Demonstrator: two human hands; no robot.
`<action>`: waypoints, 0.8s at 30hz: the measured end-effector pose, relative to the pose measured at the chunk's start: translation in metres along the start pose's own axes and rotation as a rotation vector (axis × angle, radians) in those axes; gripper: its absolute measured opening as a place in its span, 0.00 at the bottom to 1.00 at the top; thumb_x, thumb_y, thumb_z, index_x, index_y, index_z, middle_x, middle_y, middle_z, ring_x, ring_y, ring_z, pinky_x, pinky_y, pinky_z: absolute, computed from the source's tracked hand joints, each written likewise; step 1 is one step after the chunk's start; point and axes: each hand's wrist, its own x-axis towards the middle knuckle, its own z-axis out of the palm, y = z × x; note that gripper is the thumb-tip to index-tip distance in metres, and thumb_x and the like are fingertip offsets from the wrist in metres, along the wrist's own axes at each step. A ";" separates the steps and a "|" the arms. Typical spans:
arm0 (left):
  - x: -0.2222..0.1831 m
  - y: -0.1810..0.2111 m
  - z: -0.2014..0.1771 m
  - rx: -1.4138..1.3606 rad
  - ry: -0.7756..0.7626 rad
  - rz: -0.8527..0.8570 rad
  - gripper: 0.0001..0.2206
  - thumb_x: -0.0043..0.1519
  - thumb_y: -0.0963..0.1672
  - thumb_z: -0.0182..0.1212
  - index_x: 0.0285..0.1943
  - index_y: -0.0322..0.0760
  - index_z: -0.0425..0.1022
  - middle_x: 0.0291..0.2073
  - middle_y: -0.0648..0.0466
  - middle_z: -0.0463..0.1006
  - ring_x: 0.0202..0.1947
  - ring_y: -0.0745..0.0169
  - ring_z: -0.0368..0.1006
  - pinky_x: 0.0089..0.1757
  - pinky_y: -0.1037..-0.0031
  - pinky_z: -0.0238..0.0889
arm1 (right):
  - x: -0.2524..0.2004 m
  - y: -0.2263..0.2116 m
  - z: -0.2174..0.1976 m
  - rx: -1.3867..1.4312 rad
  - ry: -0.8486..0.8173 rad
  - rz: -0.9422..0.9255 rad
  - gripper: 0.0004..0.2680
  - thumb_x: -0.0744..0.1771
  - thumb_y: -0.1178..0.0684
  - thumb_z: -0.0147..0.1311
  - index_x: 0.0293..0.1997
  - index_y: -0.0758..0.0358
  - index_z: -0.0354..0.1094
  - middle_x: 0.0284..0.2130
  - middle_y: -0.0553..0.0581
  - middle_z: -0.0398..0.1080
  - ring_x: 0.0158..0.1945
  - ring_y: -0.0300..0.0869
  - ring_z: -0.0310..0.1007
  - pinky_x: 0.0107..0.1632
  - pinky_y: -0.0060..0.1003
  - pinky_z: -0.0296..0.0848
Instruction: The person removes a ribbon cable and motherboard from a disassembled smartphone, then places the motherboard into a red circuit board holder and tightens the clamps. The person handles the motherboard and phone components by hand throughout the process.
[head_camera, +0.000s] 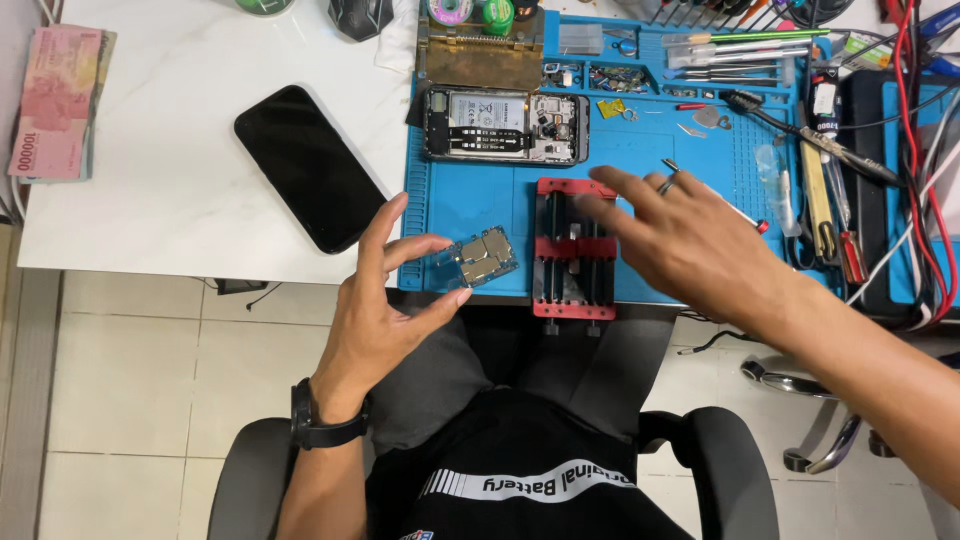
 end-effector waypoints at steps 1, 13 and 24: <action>0.002 0.000 0.002 -0.001 0.002 0.000 0.45 0.63 0.44 0.77 0.85 0.42 0.46 0.61 0.45 0.85 0.67 0.51 0.80 0.75 0.53 0.58 | 0.007 0.008 0.004 -0.001 0.000 -0.002 0.24 0.68 0.62 0.54 0.75 0.58 0.58 0.70 0.71 0.67 0.44 0.52 0.74 0.46 0.48 0.77; 0.013 -0.026 0.023 0.202 0.005 0.039 0.42 0.66 0.48 0.75 0.85 0.39 0.51 0.62 0.51 0.85 0.63 0.52 0.79 0.66 0.58 0.60 | 0.095 0.054 0.056 0.453 0.003 0.280 0.36 0.67 0.41 0.70 0.82 0.63 0.53 0.72 0.70 0.62 0.67 0.68 0.62 0.58 0.66 0.69; 0.020 -0.034 0.030 0.348 -0.009 0.123 0.38 0.68 0.50 0.72 0.83 0.38 0.55 0.63 0.54 0.84 0.64 0.54 0.77 0.64 0.56 0.61 | 0.107 0.064 0.056 0.496 -0.089 0.301 0.40 0.63 0.36 0.73 0.82 0.59 0.51 0.72 0.71 0.63 0.65 0.69 0.66 0.61 0.65 0.67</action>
